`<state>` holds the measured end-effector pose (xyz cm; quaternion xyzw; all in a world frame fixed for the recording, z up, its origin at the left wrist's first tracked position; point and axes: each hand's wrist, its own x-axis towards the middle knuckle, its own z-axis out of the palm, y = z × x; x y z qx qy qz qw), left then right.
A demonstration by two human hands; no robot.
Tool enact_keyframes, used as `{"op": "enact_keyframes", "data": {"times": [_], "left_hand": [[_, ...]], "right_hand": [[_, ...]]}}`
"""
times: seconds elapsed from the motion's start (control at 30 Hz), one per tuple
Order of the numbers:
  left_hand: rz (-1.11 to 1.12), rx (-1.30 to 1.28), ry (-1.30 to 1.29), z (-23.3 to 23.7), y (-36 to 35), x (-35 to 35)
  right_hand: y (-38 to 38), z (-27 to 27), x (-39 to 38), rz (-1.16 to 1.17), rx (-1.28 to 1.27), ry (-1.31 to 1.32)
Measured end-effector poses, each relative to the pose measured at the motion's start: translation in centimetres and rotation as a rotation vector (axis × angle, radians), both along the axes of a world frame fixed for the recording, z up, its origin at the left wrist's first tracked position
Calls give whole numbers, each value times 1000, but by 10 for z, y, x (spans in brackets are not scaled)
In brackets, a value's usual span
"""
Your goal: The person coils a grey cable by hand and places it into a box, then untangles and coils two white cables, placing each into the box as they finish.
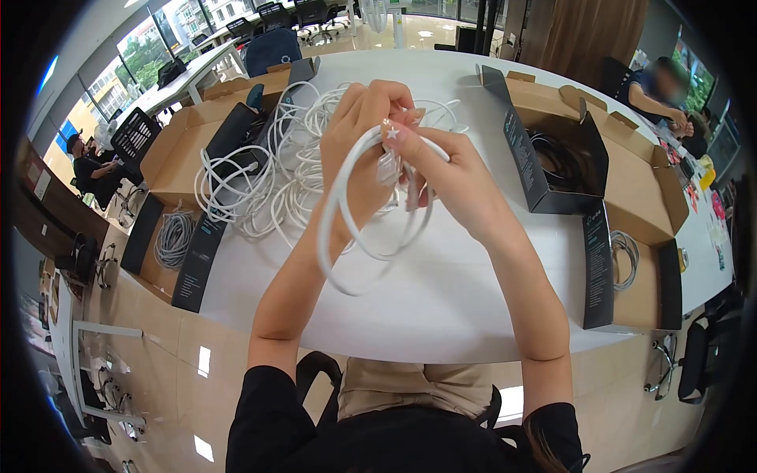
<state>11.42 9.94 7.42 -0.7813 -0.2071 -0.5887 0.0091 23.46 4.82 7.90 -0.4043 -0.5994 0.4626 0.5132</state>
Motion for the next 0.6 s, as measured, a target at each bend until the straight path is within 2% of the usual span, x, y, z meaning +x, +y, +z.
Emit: {"op": "enact_keyframes", "data": {"times": [0.07,0.17,0.27,0.3,0.4,0.43,0.53,0.57,0.6], "left_hand": [[15,-53,49,3,-1,-2],[-72,-445,409,15,-1,-19],[-586,-535,420,21,4,-42],[-637,-518,435,22,11,-44],[-882,-1005,94,31,11,-51],[-870,-970,78,25,9,-43],[-810,-893,364,15,8,-33],[-894,-1056,258,14,3,-31],[-1071,-1132,152,13,4,-31]], "right_hand": [[2,-3,1,-70,75,-17],[6,-4,9,-165,288,-106],[4,4,21,-204,403,-176],[4,7,25,-211,419,-191],[6,6,35,-325,534,-315],[5,7,33,-367,536,-305],[8,3,33,-403,619,-418],[8,5,34,-365,603,-335],[8,6,36,-326,587,-250]]}}
